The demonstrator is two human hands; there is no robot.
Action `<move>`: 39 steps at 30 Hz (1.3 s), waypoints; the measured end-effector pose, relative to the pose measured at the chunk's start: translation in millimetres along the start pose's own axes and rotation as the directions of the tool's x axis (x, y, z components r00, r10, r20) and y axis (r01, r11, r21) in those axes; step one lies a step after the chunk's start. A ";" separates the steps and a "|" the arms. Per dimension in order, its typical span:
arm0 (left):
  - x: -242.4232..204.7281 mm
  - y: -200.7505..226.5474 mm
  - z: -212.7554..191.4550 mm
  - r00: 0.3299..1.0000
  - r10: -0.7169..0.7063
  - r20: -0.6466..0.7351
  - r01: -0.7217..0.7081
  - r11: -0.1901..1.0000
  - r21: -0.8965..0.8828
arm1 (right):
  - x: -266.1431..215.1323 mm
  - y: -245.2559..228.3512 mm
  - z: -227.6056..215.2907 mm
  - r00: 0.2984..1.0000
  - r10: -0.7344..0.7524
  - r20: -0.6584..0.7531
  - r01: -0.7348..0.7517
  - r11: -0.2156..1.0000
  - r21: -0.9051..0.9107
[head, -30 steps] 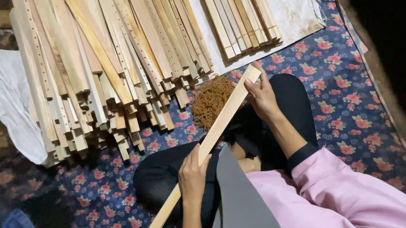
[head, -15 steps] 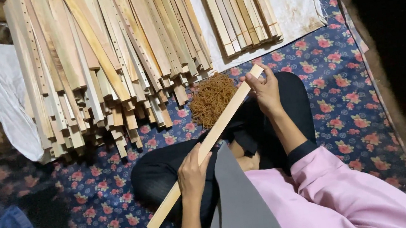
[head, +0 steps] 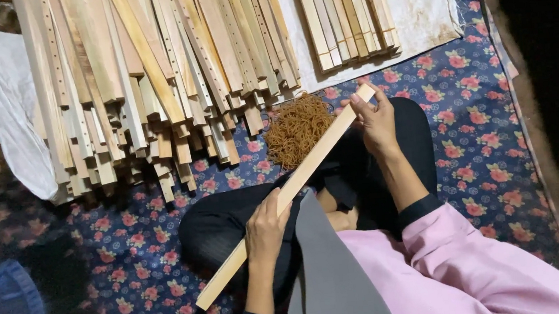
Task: The person is wrapping multiple rubber bands around the ends of wooden slats to bundle or secure them.
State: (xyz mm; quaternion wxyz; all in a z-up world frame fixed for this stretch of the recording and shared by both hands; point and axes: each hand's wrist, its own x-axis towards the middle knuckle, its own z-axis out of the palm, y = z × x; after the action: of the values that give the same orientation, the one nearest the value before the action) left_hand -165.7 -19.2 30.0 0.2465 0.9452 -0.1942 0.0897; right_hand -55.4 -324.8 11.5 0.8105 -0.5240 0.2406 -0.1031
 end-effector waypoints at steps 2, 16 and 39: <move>-2.0 -1.4 1.2 1.000 -0.018 0.011 0.018 1.000 -0.015 | -0.2 1.1 -1.1 1.000 0.004 -0.002 -0.004 1.000 0.002; 108.6 85.7 24.3 0.971 -0.139 0.195 0.179 0.963 -0.202 | -15.9 2.1 -0.9 0.999 0.011 -0.040 -0.010 1.000 0.018; 125.0 37.4 31.2 0.549 -0.551 0.629 0.808 0.542 -0.231 | 162.8 161.5 -13.8 0.983 0.030 -0.182 -0.179 0.401 -0.898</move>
State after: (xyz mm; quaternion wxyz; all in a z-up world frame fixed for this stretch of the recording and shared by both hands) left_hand -65.3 -105.2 52.4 0.4380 0.8331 0.1333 -0.3104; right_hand 64.5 -334.7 -184.3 0.3813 -0.8556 0.3449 0.0595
